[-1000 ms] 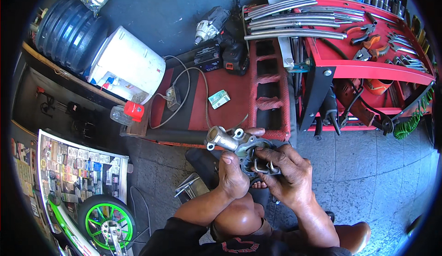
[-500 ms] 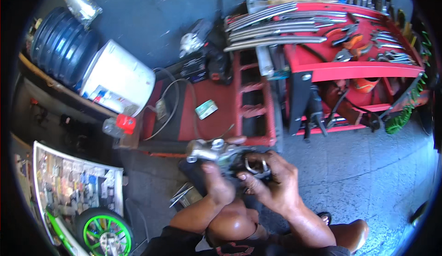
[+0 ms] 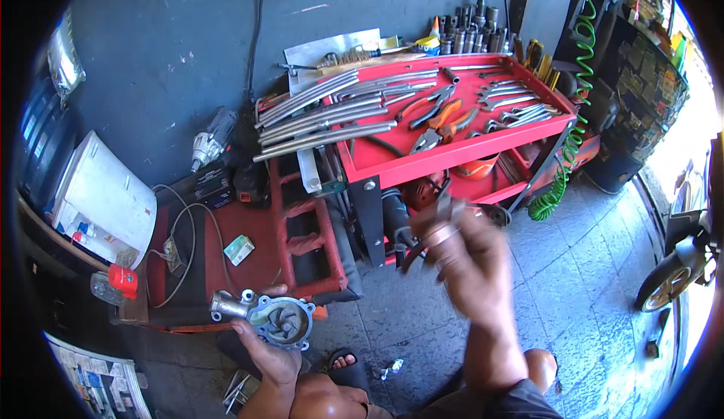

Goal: The recorder is repairing or cleaning a mechanical component, possibly a water pump or similar motorcycle engine part, by disassembling it and checking internal seals or gaskets.

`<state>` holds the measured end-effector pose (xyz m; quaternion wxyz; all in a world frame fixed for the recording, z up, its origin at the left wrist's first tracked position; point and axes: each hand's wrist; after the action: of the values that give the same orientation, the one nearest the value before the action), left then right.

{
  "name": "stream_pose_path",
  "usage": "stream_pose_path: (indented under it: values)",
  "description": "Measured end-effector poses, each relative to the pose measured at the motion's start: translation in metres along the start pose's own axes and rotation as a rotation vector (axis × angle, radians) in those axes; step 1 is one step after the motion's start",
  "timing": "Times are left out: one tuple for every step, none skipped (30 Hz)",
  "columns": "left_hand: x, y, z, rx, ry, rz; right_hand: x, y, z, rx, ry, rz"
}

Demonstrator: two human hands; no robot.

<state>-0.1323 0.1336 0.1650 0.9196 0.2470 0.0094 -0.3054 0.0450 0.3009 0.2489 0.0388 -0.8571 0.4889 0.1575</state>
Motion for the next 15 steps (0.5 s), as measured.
stream_pose_path:
  values:
    - [0.0, 0.003, 0.004, -0.018, 0.024, 0.022, -0.018, -0.013, -0.003, 0.195, -0.294, 0.085]
    - [0.0, -0.001, 0.004, -0.004, 0.013, 0.04, -0.033, -0.016, -0.02, 0.141, -0.312, 0.206]
    - [-0.003, -0.001, -0.002, 0.016, 0.006, 0.039, -0.049, -0.026, -0.038, 0.321, -0.291, 0.335]
    - [-0.003, -0.001, -0.001, 0.027, -0.017, -0.011, -0.07, -0.04, -0.05, 0.511, -0.253, 0.431]
    - [-0.003, -0.004, -0.001, 0.04, -0.045, -0.06, -0.095, -0.053, -0.053, 0.563, -0.381, 0.45]
    - [-0.003, -0.007, -0.001, 0.048, -0.044, -0.055, -0.115, -0.061, -0.058, 0.589, -0.332, 0.472]
    - [-0.002, -0.009, 0.004, 0.052, -0.041, -0.095, -0.142, -0.075, -0.053, 0.485, -0.309, 0.435]
    - [-0.002, -0.011, 0.004, 0.056, -0.04, -0.135, -0.157, -0.076, -0.053, 0.53, -0.256, 0.443]
    - [-0.001, -0.012, 0.004, 0.061, -0.03, -0.135, -0.177, -0.085, -0.043, 0.507, -0.245, 0.4]
    - [-0.001, -0.013, 0.003, 0.051, -0.038, -0.119, -0.192, -0.088, -0.037, 0.614, -0.238, 0.381]
    - [0.001, -0.014, 0.002, 0.04, -0.047, -0.104, -0.205, -0.087, -0.027, 0.525, -0.179, 0.329]
    - [0.003, -0.014, 0.002, 0.042, -0.038, -0.103, -0.218, -0.085, -0.018, 0.557, -0.134, 0.326]
    - [0.003, -0.013, -0.005, 0.028, -0.055, -0.115, -0.232, -0.088, -0.004, 0.592, -0.123, 0.327]
    - [0.004, -0.014, 0.0, -0.008, -0.053, -0.117, -0.242, -0.083, 0.004, 0.608, -0.052, 0.29]
    - [0.004, -0.013, -0.004, 0.0, -0.052, -0.121, -0.248, -0.079, 0.01, 0.644, 0.022, 0.262]
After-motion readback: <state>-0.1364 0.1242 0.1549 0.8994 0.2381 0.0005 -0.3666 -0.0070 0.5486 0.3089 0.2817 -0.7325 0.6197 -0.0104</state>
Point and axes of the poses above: each hand's wrist, its own x-axis away from the middle knuckle, its own y-axis out of the palm, z = x × y, and after that the axes turned 1 degree about -x, right-handed
